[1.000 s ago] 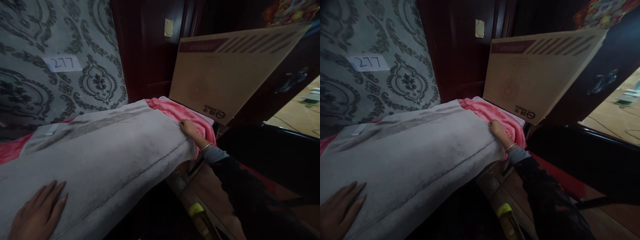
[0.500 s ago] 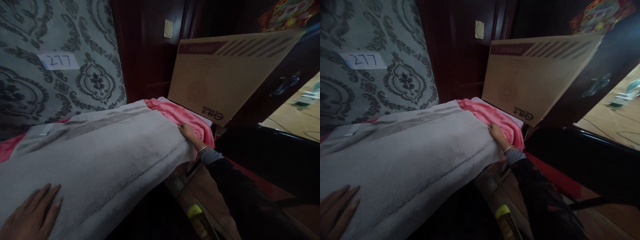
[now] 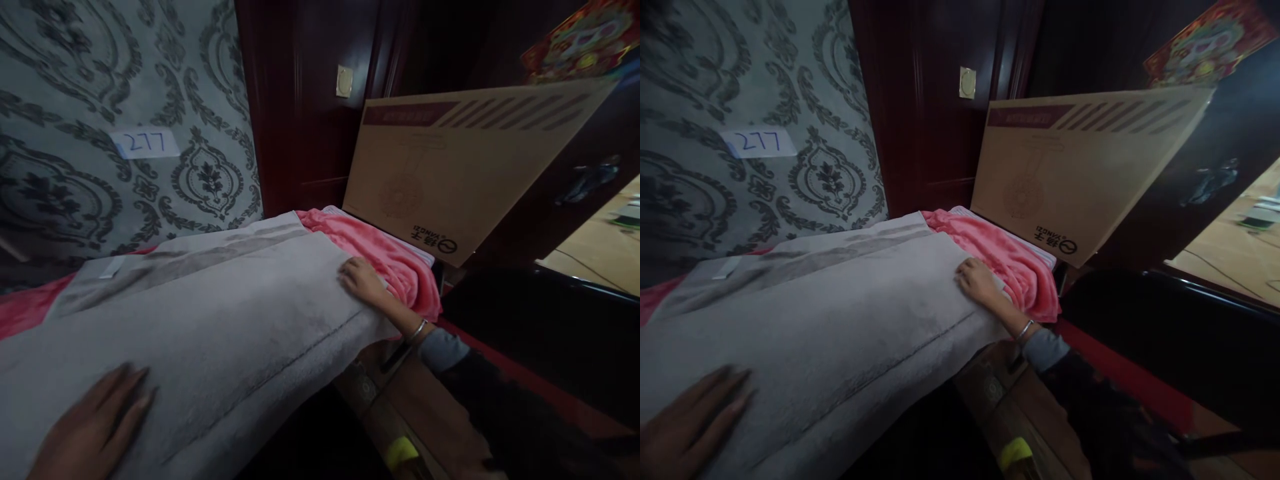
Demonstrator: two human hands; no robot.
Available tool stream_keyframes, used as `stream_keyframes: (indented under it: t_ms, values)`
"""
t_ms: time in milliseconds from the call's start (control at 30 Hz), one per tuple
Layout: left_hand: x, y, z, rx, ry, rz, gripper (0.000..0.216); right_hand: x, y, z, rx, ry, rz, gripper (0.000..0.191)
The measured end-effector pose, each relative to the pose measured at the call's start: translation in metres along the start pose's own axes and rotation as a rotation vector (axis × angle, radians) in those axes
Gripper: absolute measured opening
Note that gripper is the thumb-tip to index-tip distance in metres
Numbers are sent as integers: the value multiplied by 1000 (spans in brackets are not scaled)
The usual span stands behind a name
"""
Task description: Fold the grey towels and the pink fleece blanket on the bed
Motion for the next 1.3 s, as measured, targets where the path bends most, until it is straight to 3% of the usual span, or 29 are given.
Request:
stream_keyframes:
  t_ms: [67,267,367,467,600,700,967,1067,1167,1300]
  values:
    - [33,-21,-25,54,174,35,63,-15,1,12,-56,16,-125,39]
    - [187,-105,-85,-256,389,433,58,-20,7,39,-128,129,-100,51]
    - [249,-156,-95,-323,353,544,58,-19,9,41,-111,114,-92,51]
    - [287,-204,-90,-304,330,573,61,-20,10,42,-84,101,-79,52]
    - [305,-248,-70,-223,248,624,63,-18,9,46,-71,90,-6,59]
    - [296,-274,-60,-142,202,595,62,-18,9,48,-90,95,17,61]
    - [221,-340,-66,-183,158,117,57,-19,10,45,-91,64,8,53]
    - [219,-350,-80,-124,136,51,57,-18,12,46,-22,40,13,56]
    - [255,-350,-89,-68,146,238,56,-15,14,45,130,-2,56,57]
    - [317,-344,-74,-151,187,723,51,-14,18,43,228,-60,51,46]
Point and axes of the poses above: each hand's wrist, its own y-axis away from the middle knuckle, its own z-axis out of the palm, x = y × z, the point moved 3 cm from there along -y, towards the middle knuckle, and after that the axes turned 4 degrees about -x, right-handed, at the moved point
